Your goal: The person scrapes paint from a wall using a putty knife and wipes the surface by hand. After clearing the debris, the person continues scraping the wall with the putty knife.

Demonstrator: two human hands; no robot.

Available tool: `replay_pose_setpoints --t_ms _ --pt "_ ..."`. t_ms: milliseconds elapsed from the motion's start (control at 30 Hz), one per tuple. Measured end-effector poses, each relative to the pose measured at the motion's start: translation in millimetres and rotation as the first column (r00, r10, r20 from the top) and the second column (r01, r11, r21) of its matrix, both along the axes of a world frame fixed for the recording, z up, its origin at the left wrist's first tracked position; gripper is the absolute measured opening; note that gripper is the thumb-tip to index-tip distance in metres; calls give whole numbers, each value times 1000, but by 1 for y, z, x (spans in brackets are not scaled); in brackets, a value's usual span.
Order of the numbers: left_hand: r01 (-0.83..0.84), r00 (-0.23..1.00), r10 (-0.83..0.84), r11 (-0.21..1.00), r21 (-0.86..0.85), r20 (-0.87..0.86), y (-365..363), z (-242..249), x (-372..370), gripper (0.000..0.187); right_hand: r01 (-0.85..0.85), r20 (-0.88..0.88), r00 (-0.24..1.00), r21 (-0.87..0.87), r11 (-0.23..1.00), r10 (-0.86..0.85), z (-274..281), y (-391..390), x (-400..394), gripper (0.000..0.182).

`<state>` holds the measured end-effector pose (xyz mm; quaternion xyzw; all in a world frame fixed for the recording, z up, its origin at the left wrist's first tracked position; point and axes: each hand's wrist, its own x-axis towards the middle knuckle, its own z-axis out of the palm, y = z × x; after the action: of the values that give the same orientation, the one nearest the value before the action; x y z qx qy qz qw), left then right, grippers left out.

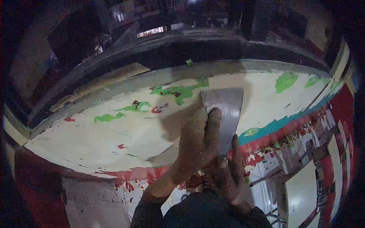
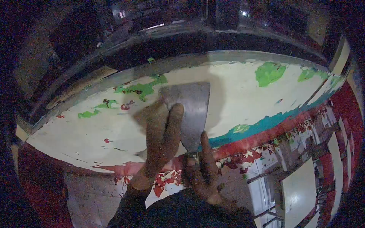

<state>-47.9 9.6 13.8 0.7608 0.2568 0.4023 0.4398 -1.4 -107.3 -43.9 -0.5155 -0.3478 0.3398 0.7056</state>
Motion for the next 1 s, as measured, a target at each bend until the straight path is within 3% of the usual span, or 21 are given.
replay_pose_setpoints --t_ms 67,133,200,267,300,367,467,567,633,700,767,833,900,967,1000 --pt "-54 987 37 993 108 153 0 -18 10 22 32 53 998 -1 999 -32 1 0 1 60" --pt "-192 979 132 860 473 156 8 -21 12 20 47 98 994 28 998 -50 -4 2 3 60" --pt "-159 987 124 870 467 105 7 -21 9 17 46 140 988 97 994 -60 -12 9 8 60" --pt "16 1000 -18 995 96 24 3 -12 5 16 29 62 998 43 999 -32 -4 0 5 60" --pt "-75 997 61 939 336 50 6 -18 7 16 20 25 999 24 1000 -21 0 -2 4 59" --pt "-241 970 195 650 720 149 12 -39 13 19 63 143 987 22 998 -66 2 7 7 62" --pt "-229 966 142 856 464 215 6 -26 13 18 59 193 979 33 998 -64 -6 4 11 64" --pt "-148 960 97 971 185 261 3 -18 16 23 51 187 981 29 998 -56 -6 7 12 60" --pt "-340 905 124 784 519 407 15 -20 22 25 54 182 982 8 999 -54 -5 6 11 60" --pt "-360 904 147 770 527 402 14 -22 21 25 47 183 982 4 999 -47 -2 7 12 64" --pt "-202 961 146 951 232 234 1 -21 14 25 22 163 986 7 1000 -23 0 3 12 63" --pt "-268 959 198 864 425 202 9 -24 15 22 25 256 966 10 1000 -27 -1 5 16 62" --pt "-244 965 187 894 376 182 7 -24 14 22 53 390 920 -1 999 -48 -7 7 20 62" --pt "-122 976 104 989 85 192 -1 -15 11 22 65 425 904 -10 998 -54 -7 0 19 59" --pt "-172 967 138 974 148 216 0 -16 13 23 69 420 905 -7 998 -59 -4 -3 18 57"
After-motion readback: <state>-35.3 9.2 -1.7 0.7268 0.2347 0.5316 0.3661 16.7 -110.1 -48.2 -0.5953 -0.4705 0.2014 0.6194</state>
